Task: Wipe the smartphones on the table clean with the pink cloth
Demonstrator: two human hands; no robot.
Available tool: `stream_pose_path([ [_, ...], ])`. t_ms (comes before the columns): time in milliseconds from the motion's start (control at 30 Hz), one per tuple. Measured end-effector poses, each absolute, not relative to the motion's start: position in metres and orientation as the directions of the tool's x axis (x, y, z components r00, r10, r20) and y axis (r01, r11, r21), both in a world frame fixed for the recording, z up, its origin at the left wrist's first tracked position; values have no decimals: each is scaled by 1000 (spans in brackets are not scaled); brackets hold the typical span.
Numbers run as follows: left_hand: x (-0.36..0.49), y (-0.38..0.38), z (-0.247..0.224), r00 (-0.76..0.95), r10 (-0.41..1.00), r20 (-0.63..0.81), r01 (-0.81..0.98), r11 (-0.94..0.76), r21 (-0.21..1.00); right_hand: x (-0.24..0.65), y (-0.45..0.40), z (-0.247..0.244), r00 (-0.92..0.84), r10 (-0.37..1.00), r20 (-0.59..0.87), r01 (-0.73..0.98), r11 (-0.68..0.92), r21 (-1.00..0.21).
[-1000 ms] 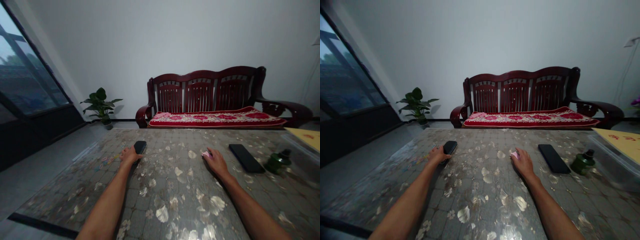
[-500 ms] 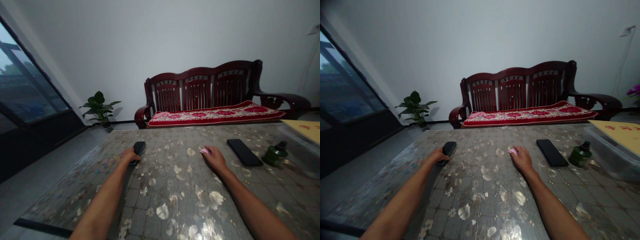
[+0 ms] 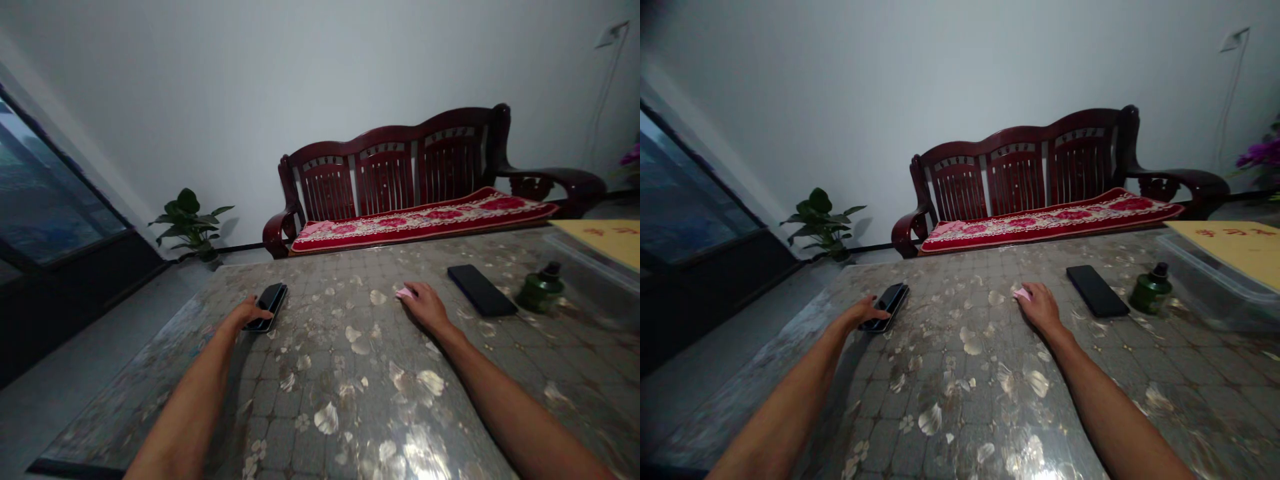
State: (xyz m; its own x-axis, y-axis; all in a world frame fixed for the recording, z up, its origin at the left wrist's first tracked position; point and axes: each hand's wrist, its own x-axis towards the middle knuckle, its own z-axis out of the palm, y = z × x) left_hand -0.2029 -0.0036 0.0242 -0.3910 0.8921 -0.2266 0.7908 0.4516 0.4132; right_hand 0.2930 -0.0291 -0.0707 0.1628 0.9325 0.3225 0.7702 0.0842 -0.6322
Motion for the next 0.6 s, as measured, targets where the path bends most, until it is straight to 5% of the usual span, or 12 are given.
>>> stream_pose_path([
  [267, -213, -10, 46, -406, 840, -359, 666, 541, 513, 294, -25, -79, 168, 914, 369, 751, 124, -648],
  [433, -225, -11, 61, -229, 803, -550, 496, 582, 645, 293, -25, -80, 166, 915, 368, 749, 126, -651],
  [600, -209, -11, 62, -23, 813, -581, 325, 556, 765, 292, -26, -78, 177, 915, 362, 752, 112, -649],
])
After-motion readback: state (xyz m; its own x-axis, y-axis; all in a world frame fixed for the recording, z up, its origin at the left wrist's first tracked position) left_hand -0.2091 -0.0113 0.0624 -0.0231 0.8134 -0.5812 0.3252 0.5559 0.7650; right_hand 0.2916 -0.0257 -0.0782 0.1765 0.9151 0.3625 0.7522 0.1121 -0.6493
